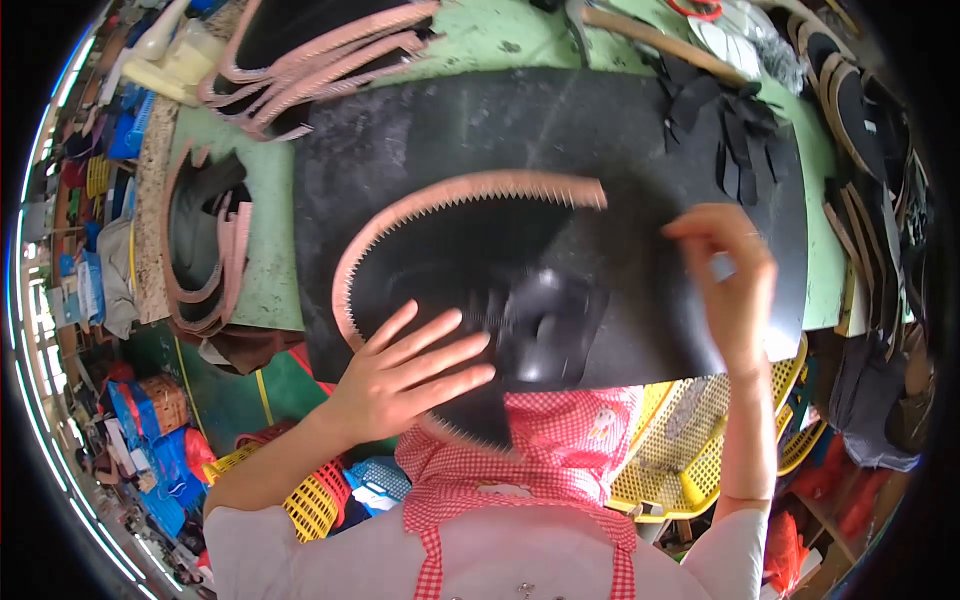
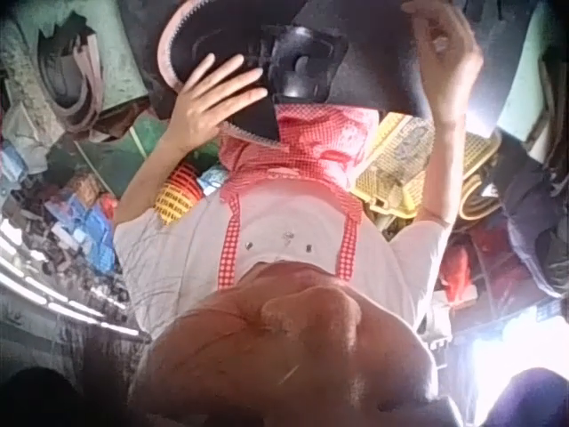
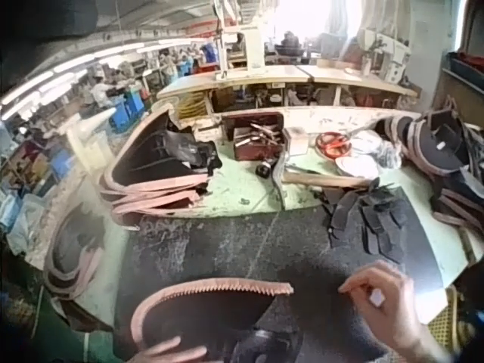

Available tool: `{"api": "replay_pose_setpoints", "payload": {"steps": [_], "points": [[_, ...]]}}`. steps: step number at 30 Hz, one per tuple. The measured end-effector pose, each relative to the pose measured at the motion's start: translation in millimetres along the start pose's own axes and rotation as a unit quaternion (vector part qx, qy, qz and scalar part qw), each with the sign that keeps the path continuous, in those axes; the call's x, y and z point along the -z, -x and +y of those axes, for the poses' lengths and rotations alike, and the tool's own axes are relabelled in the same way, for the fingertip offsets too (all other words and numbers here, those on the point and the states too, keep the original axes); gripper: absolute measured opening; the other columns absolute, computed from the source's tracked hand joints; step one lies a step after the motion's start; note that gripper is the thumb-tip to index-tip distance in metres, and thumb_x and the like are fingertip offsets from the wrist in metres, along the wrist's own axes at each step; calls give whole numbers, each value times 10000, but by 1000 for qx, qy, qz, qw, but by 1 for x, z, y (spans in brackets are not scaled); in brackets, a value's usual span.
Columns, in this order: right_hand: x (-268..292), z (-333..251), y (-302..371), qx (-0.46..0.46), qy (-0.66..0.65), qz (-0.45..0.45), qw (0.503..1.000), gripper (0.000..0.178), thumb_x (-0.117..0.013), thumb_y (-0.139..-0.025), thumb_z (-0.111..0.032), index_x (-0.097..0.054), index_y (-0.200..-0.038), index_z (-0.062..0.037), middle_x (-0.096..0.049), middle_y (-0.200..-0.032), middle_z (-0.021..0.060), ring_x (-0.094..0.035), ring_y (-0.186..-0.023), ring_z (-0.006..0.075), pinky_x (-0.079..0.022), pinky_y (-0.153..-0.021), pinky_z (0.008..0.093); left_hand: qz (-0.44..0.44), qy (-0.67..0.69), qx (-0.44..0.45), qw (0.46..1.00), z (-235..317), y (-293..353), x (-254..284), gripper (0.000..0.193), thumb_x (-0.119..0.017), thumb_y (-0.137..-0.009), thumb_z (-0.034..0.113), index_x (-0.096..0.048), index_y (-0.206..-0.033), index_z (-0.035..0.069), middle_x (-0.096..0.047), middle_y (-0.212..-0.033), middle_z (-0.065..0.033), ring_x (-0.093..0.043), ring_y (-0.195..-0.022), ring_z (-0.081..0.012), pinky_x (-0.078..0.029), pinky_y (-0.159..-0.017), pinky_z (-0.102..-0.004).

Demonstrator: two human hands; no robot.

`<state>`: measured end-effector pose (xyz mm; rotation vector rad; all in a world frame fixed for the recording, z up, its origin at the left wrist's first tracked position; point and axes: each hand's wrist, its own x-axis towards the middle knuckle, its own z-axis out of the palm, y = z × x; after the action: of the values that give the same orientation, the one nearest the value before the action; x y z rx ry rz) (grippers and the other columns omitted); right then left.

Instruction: Attaching small reinforcement tabs to shoe upper components at a factory workbench.

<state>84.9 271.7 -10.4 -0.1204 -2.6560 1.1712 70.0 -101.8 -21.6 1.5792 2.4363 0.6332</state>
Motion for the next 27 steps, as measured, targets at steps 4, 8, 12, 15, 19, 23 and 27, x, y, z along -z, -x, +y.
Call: {"api": "replay_pose_setpoints", "payload": {"steps": [4, 8, 12, 15, 19, 23, 27], "points": [[51, 61, -5, -89, 115, 137, 980, 363, -680, -954, -17, -637, -1308, -88, -672, -1134, 43, -524, -761, 113, -475, -700, 271, 352, 192, 292, 868, -16, 45, 41, 351, -562, -992, 98, -686, -1315, 43, -655, -1381, -146, -631, -1269, -257, -434, -1136, -443], [53, 84, -9, -71, 142, 145, 977, 462, -698, -945, -26, -596, -1390, -100, -655, -1141, 42, -473, -746, 99, -452, -677, 259, 608, -118, 418, 665, -50, 127, 108, 413, -500, -975, -19, -611, -1372, -50, -612, -1428, -162, -602, -1276, -247, -466, -1100, -388], [57, 96, -26, -126, 100, 44, 986, 417, -710, -912, -8, -632, -1313, -88, -630, -1040, 16, -482, -725, 98, -457, -689, 257, 260, -97, 449, 849, -89, 141, 113, 436, -622, -954, 62, -623, -1388, 36, -561, -1476, -197, -543, -1370, -336, -380, -1173, -425], [53, 89, -20, -50, 159, 67, 984, 447, -713, -887, 10, -621, -1314, -87, -617, -1088, 11, -497, -730, 89, -465, -681, 253, 306, -148, 281, 897, -114, 47, 91, 535, -766, -869, 173, -645, -1388, 125, -478, -1544, -186, -429, -1450, -387, -329, -1186, -495], [61, 68, -31, -165, 63, 13, 984, 525, -707, -854, 30, -585, -1350, -92, -607, -1146, 14, -522, -778, 92, -483, -708, 267, 332, -248, 126, 901, -144, -98, 111, 871, -847, -799, 260, -433, -1565, 229, -306, -1659, -139, -269, -1547, -371, -221, -1246, -583], [60, 82, -33, -98, 95, 1, 991, 398, -661, -849, 55, -654, -1229, -63, -620, -1062, 19, -531, -812, 105, -468, -723, 264, 194, -196, 217, 937, -208, -157, 130, 362, -547, -1050, 301, -660, -1365, 162, -650, -1405, -101, -459, -1460, -312, -328, -1192, -482], [51, 44, -24, -78, 56, 25, 995, 118, -695, -853, 24, -645, -960, 12, -580, -906, 60, -514, -715, 128, -418, -659, 264, 267, -187, 88, 941, -197, -145, 101, 291, -609, -1018, 291, -726, -1267, 195, -649, -1384, -112, -565, -1340, -338, -452, -1097, -462]]}}
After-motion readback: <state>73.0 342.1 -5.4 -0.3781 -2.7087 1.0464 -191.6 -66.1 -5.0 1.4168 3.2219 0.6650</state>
